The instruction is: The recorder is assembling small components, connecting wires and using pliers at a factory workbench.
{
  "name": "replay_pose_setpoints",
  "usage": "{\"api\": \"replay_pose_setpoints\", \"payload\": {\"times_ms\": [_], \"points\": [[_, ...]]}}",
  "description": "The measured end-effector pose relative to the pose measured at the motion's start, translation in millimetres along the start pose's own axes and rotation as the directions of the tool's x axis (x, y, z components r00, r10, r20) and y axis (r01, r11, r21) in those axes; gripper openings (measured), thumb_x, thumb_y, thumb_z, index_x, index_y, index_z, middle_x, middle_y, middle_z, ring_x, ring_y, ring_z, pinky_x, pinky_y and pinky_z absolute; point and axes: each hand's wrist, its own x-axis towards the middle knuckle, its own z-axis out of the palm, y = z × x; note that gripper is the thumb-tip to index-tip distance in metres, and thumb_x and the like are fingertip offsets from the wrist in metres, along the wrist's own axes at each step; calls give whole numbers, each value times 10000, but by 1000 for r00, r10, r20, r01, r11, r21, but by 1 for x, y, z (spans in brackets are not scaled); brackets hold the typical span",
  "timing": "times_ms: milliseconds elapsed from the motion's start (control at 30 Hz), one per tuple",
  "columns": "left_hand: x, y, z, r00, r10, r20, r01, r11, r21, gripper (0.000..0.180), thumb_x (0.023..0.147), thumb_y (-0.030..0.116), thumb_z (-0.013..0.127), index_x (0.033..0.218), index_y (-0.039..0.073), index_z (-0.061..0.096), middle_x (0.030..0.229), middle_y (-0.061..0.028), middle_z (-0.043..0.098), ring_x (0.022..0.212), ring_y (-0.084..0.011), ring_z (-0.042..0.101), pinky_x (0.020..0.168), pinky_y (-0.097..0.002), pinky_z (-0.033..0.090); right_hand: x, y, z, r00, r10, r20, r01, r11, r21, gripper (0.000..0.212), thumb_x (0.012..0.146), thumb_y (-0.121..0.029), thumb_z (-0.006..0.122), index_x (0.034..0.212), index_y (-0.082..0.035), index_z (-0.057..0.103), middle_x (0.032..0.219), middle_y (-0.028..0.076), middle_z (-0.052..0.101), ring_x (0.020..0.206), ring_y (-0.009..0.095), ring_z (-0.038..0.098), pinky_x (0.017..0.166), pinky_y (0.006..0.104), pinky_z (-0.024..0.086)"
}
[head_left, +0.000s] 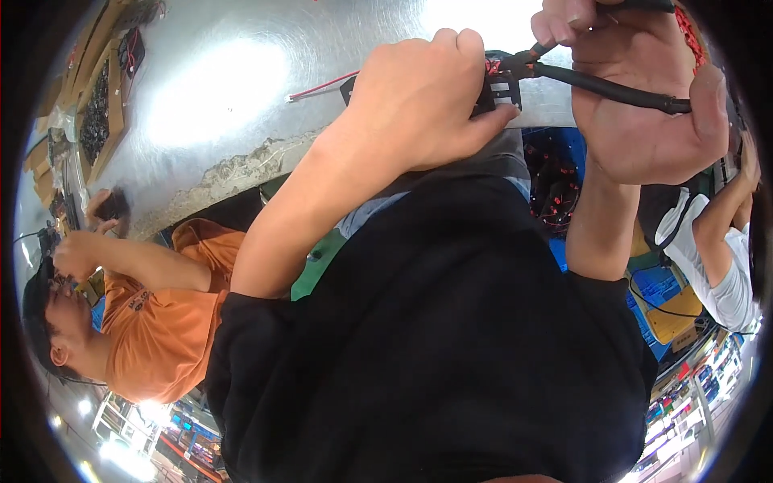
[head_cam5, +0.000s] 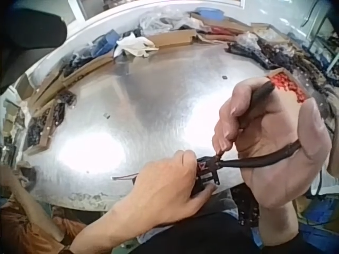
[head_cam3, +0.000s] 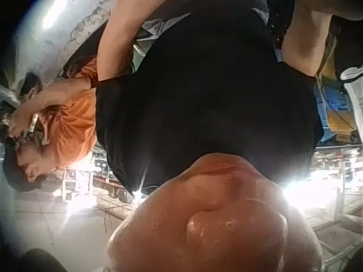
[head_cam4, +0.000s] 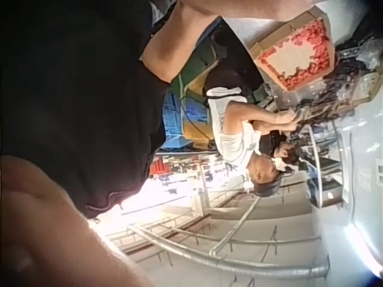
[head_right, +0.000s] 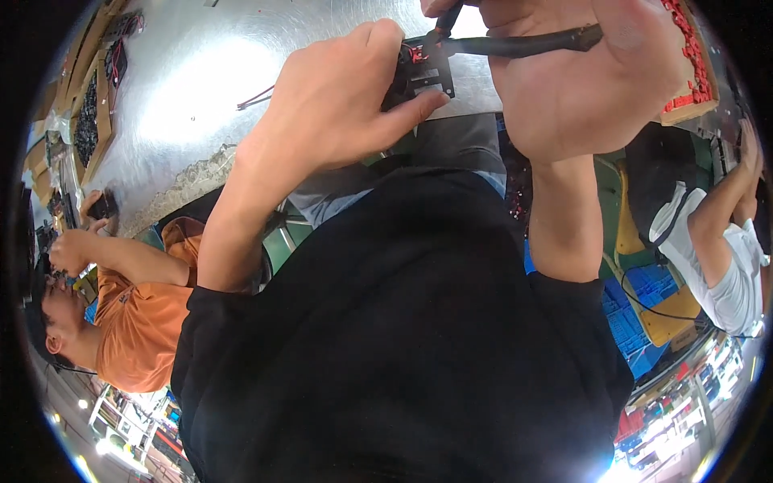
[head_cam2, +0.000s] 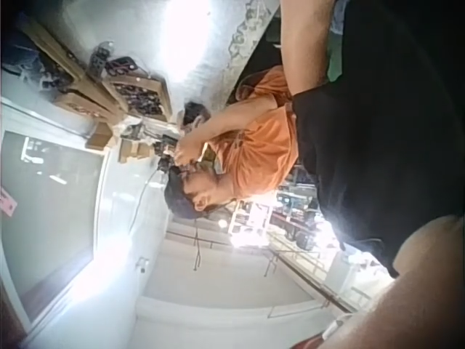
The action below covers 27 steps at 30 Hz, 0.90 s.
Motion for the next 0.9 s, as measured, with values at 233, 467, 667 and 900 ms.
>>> {"api": "replay_pose_setpoints", "payload": {"times_ms": [233, 467, 667, 900], "points": [[0, 0, 1, 1000, -3, 5, 3, 1000, 17, 521, 887, 491, 670, 917, -10, 530, 795, -208, 631, 738, -432, 633, 649, -470, 512, 1, 1, -1, 999, -30, 21, 30, 1000, 8, 727, 911, -720, 430, 1005, -2, 491, 816, 109, 522, 751, 204, 535, 729, 354, 449], [2, -1, 2, 999, 42, -21, -42, 999, 6, 492, 898, 466, 668, 933, -7, 540, 798, -204, 633, 766, -420, 640, 654, -474, 513, -6, 12, -6, 999, -5, -35, 5, 1000, -4, 761, 863, -739, 490, 995, 10, 512, 800, 104, 538, 743, 202, 545, 712, 344, 453], [4, -10, 2, 991, 133, -15, -133, 991, 17, 498, 833, 446, 710, 887, -33, 587, 785, -192, 648, 692, -356, 674, 586, -438, 535, 12, -5, -1, 977, 153, 148, -134, 982, -132, 738, 750, -697, 587, 842, 35, 607, 739, 117, 605, 672, 189, 582, 624, 296, 450], [-5, -19, -1, 985, 168, -45, -174, 968, -181, 383, 849, 400, 690, 966, 42, 624, 842, -165, 674, 779, -362, 671, 664, -445, 540, -44, 9, -47, 898, 441, -11, -440, 893, -97, 435, 842, -406, 628, 1005, -6, 576, 923, 69, 597, 837, 159, 578, 756, 288, 460]]}}
